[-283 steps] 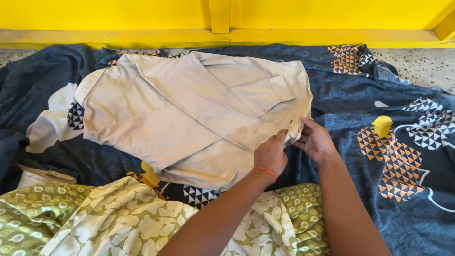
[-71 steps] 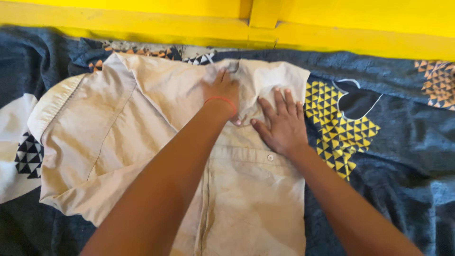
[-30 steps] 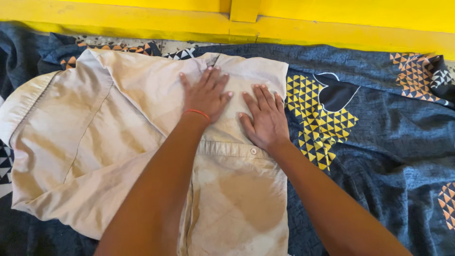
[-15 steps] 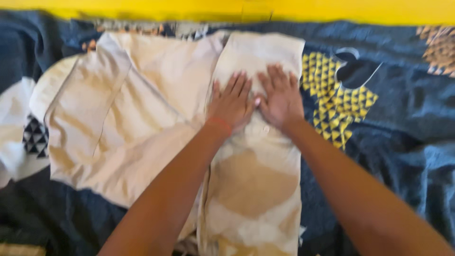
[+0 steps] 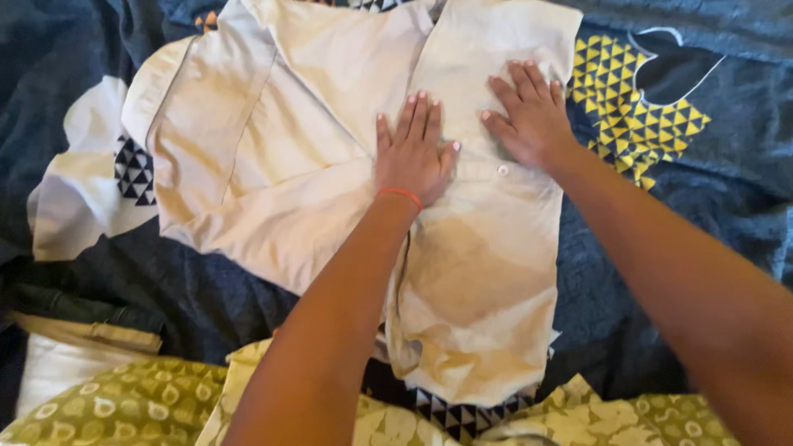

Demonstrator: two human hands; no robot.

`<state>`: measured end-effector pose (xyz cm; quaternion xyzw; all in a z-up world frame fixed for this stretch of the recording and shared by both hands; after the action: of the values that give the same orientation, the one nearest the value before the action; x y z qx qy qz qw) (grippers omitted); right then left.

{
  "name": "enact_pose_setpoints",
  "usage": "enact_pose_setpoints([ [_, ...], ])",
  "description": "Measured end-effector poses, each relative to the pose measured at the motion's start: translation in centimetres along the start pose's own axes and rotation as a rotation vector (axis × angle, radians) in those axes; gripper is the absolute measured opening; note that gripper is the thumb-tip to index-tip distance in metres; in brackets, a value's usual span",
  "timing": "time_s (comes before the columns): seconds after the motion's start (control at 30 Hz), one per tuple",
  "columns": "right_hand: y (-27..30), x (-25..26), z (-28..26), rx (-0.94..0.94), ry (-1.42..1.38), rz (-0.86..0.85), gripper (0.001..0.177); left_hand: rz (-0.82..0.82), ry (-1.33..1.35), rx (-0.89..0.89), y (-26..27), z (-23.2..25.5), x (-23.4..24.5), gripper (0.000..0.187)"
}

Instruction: The person folds a light-colored shirt on a patterned blanket. They button the shirt, lay it flat, smooth the fabric, fold the sleeves inward, fold the sides toward the center, and then fold the bottom up to create a compact rectangle.

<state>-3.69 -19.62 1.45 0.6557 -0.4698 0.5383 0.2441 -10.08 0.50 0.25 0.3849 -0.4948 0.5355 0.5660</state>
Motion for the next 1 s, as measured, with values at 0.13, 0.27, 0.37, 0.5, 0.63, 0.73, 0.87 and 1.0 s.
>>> enact_pose_setpoints([
  [0.13,4.9,-0.3,-4.1,0.058,0.039,-0.085,0.064,0.009,0.011,-0.004,0.2,-0.1,-0.1,0.072],
  [0.27,10.9,-0.1,-8.1,0.031,0.034,-0.006,0.066,0.028,0.014,-0.021,0.2,0.0,-0.6,0.070],
  [0.37,11.1,0.3,-9.1,-0.004,0.007,0.035,0.067,0.036,0.001,-0.036,0.1,-0.5,-0.5,0.069],
  [0.5,10.8,0.9,-9.2,-0.004,0.019,0.071,0.065,-0.037,0.038,-0.093,1.9,-0.4,-0.3,0.072],
  [0.63,10.9,0.6,-9.4,0.007,0.001,0.081,0.064,-0.072,-0.018,-0.172,6.1,-0.7,0.6,0.072],
  [0.73,10.9,0.5,-9.2,0.015,-0.005,0.096,0.064,-0.123,-0.023,-0.155,9.3,-0.6,1.7,0.073],
  [0.87,11.1,0.0,-8.8,0.019,0.001,0.098,0.064,-0.115,-0.022,-0.143,12.5,-0.4,2.7,0.071],
  [1.0,11.2,-0.2,-8.5,0.011,0.000,0.062,0.065,-0.077,-0.026,-0.135,13.1,-0.3,2.8,0.069],
])
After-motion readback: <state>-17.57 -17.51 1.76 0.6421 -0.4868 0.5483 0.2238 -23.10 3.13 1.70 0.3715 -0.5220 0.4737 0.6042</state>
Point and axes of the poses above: each hand's wrist, its own y-axis away from the middle knuckle, its own x-axis out of the back of the hand, z = x × y, the point moved 2 cm from there along -y, towards the middle knuckle, and after that the axes turned 5 degrees about -y, right-handed, at the moved point
